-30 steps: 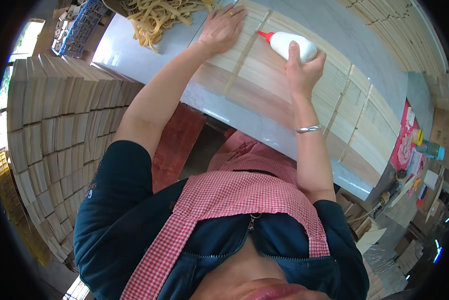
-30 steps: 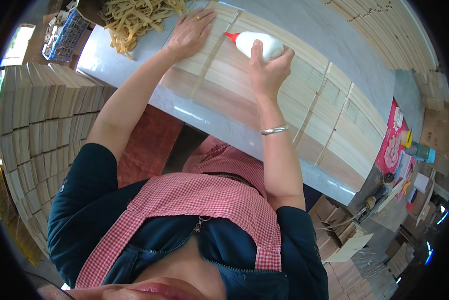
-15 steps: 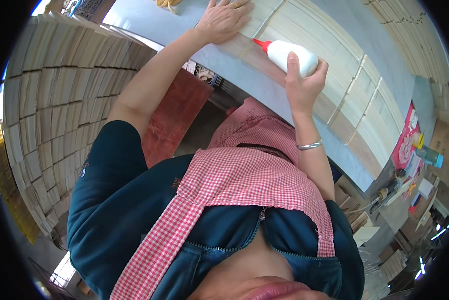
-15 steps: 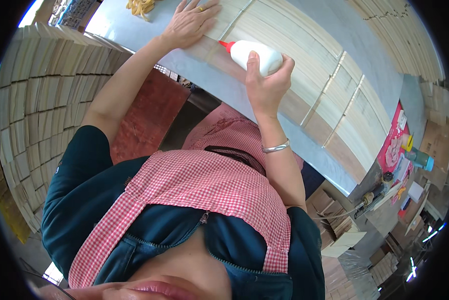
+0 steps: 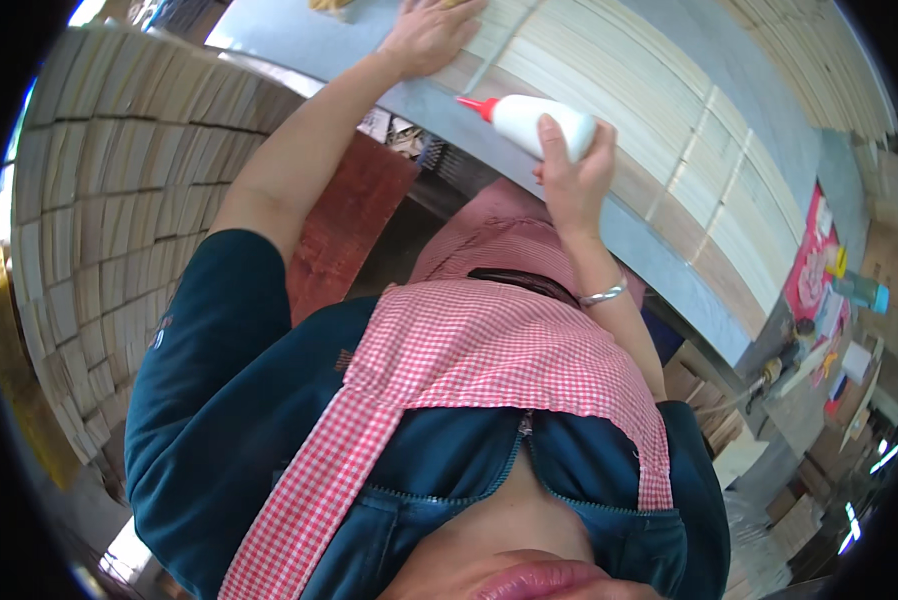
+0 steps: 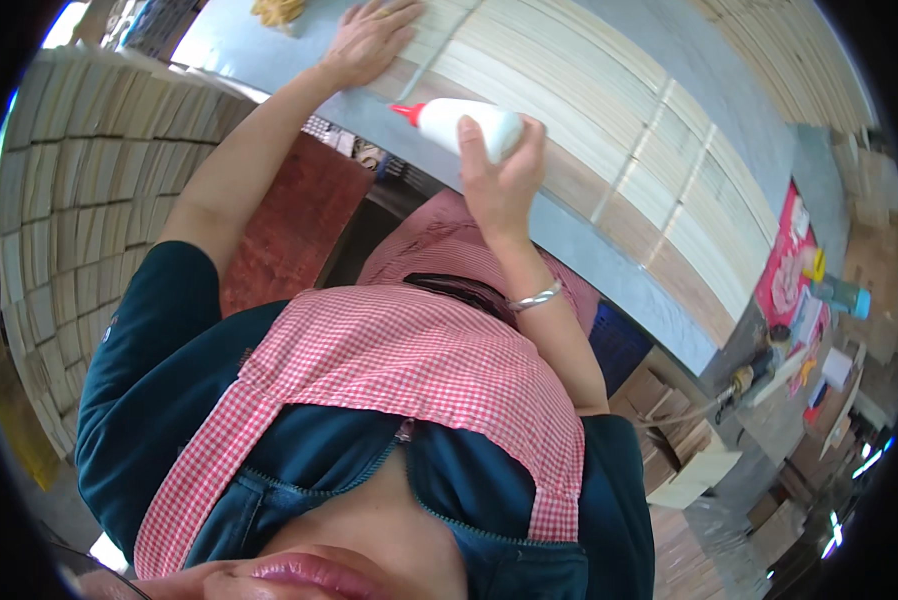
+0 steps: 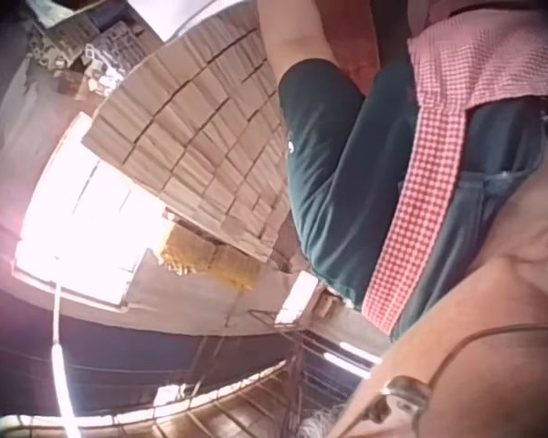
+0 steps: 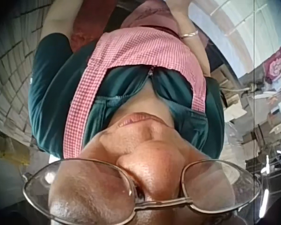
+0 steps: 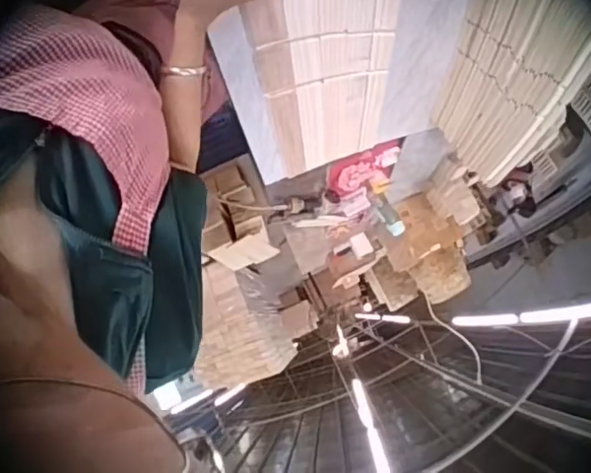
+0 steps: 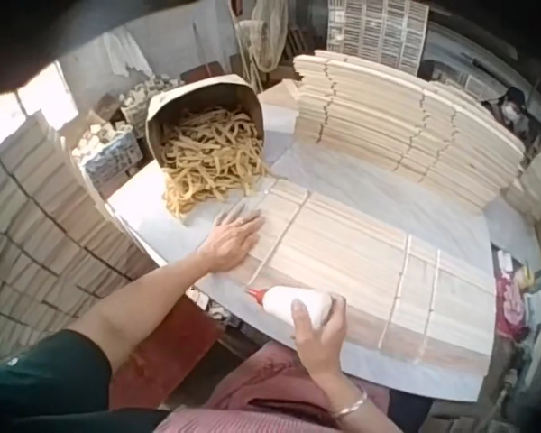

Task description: Assemble wooden boxes by applying glue to the components and securing them with a pneumatic nail gun.

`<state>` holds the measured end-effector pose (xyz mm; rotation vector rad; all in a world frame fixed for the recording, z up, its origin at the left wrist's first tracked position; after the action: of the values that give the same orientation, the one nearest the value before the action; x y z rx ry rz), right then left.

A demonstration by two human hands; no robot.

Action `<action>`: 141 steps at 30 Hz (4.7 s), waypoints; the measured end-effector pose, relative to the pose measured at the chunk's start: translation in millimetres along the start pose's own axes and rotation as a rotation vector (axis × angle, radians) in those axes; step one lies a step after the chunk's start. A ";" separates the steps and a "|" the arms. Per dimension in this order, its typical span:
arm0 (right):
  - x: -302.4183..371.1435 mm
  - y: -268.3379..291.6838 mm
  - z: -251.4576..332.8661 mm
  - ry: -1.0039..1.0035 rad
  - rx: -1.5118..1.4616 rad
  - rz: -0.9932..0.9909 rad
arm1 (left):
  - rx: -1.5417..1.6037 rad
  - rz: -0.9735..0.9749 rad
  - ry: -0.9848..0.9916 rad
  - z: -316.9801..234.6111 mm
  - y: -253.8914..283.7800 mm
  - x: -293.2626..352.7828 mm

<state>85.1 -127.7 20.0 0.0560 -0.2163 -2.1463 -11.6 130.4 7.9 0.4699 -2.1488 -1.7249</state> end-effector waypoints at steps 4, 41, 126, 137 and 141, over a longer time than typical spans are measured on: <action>13.2 21.5 7.1 -0.031 -0.236 -0.015 | 0.094 0.075 0.034 -1.5 -5.5 -3.0; -50.3 317.1 -28.8 0.404 0.865 -0.075 | 0.111 -0.389 0.176 -104.0 -33.9 124.8; 57.8 486.0 -70.4 -0.004 1.392 -0.446 | -0.183 -0.218 -0.117 -143.4 -16.0 28.1; 119.9 323.3 -57.5 0.086 1.328 0.013 | -0.342 -0.021 -0.249 -151.0 -18.7 27.7; 120.0 335.5 -32.8 -0.037 1.231 0.234 | -0.337 -0.029 -0.286 -127.5 -11.8 23.7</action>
<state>299.3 -412.5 52.2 0.6533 -1.4430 -1.4935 26.8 7.0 23.5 0.1714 -1.9726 -2.2302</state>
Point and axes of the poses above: each hand's wrist, its own x-axis away from the middle knuckle, its own y-axis out of the back of the hand, z = x × y, the point moved 4 cm from there along -x, towards the middle knuckle, and after that the axes turned 13 degrees about z, right-handed, at the moved point
